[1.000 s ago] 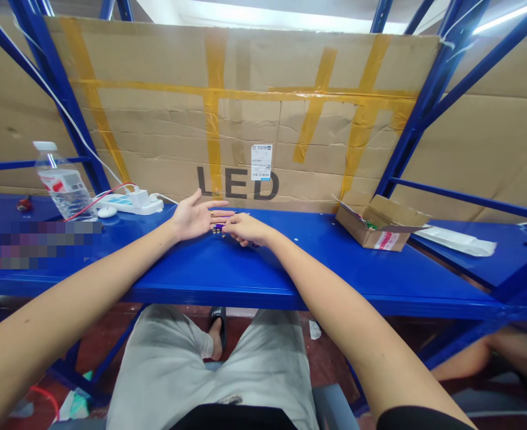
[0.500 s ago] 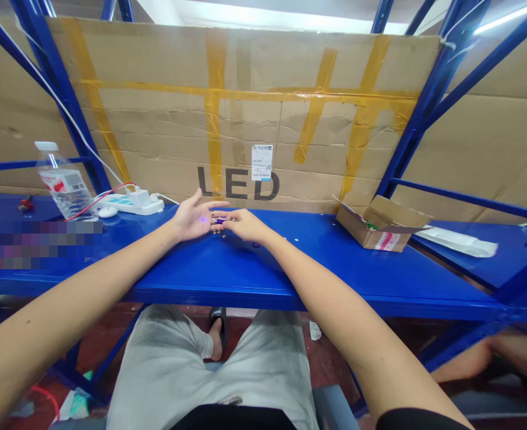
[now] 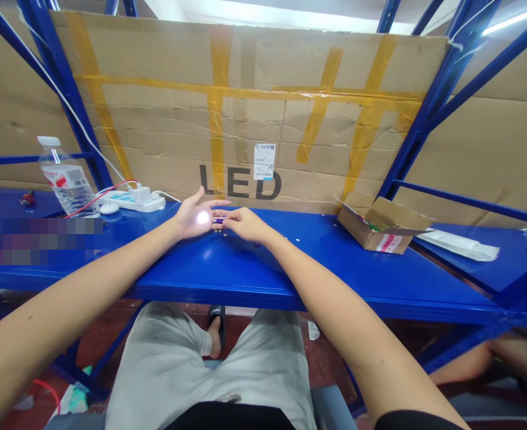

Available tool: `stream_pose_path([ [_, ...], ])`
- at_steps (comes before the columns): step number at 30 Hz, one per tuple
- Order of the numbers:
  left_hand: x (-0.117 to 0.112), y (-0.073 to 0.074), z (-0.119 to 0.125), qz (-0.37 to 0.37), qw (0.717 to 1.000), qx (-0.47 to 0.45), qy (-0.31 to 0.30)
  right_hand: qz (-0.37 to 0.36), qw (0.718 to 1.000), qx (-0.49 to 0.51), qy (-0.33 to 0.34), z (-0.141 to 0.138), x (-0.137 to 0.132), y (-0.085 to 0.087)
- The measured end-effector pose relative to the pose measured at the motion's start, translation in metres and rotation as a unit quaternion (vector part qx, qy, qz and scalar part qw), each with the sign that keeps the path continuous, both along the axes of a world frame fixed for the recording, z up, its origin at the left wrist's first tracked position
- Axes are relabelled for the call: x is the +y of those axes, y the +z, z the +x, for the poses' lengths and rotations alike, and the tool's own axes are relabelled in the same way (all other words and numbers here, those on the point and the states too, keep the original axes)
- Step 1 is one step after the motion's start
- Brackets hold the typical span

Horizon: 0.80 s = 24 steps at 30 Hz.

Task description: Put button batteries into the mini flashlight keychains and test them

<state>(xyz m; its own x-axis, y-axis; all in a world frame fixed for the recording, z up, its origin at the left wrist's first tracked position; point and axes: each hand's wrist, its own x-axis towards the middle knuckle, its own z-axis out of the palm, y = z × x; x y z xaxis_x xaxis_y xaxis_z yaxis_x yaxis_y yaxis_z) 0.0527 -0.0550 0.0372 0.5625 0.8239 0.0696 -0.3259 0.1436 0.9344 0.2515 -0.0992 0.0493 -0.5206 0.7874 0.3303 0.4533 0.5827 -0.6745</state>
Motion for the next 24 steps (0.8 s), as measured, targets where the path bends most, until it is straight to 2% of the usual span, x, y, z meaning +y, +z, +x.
stream_pose_path([
  [24,0.0015,-0.001,-0.0009,0.01,1.0,-0.01,-0.013,-0.006,0.996,0.062,0.06,-0.0007,0.0093,-0.0044],
])
